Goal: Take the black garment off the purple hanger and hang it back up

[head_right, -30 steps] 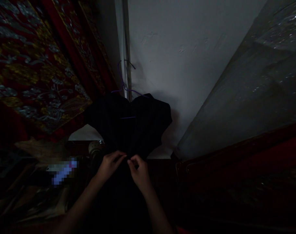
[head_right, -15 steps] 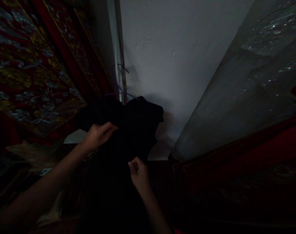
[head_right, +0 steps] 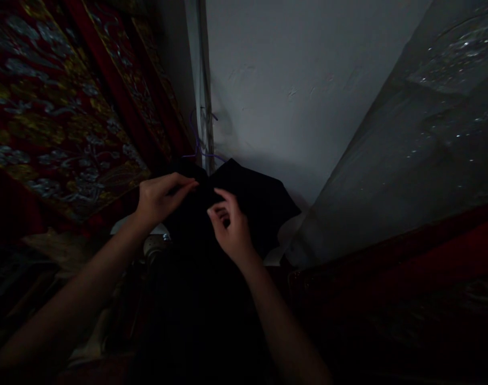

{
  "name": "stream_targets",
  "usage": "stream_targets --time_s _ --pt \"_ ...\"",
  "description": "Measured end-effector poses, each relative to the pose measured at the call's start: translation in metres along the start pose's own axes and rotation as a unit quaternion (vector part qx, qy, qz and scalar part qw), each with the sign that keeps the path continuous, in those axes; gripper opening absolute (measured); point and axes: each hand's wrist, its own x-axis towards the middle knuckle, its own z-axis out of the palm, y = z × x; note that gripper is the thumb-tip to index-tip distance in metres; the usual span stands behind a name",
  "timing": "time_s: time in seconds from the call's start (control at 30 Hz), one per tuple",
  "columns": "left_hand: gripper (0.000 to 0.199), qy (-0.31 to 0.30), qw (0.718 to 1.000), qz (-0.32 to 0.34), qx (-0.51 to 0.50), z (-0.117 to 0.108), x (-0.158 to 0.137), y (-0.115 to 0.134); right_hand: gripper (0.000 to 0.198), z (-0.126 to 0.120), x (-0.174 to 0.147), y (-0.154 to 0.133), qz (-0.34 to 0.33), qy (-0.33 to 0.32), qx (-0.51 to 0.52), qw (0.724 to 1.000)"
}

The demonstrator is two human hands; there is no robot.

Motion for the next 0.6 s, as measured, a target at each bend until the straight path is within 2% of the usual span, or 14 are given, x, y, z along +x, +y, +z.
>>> stream_targets --time_s 0.03,0.1,0.13,0.2,0.3,0.6 --pt "0.007 0.005 1.0 0.007 0.001 0.0 -0.002 0.0 0.043 -0.001 0.018 -0.011 -0.038 -0.004 -0.007 0.999" --pt "0.008 0.021 1.0 0.007 0.006 0.001 -0.005 -0.001 0.025 -0.002 0.046 -0.024 -0.083 -0.03 -0.038 0.995" --pt "0.008 0.029 0.999 0.005 0.011 0.001 -0.007 -0.003 0.018 -0.001 0.055 -0.027 -0.094 -0.047 -0.055 0.993" --pt "0.009 0.037 0.999 0.002 0.023 0.001 -0.011 -0.006 0.02 0.002 0.065 -0.027 -0.101 -0.073 -0.076 0.989" --pt "0.01 0.033 0.999 0.014 0.038 0.0 -0.018 -0.01 0.022 0.006 0.065 -0.022 -0.102 -0.084 -0.07 0.989" --pt "0.019 -0.022 0.992 0.067 0.106 -0.008 -0.024 -0.017 0.024 0.027 0.062 -0.026 -0.106 -0.014 -0.036 0.994"
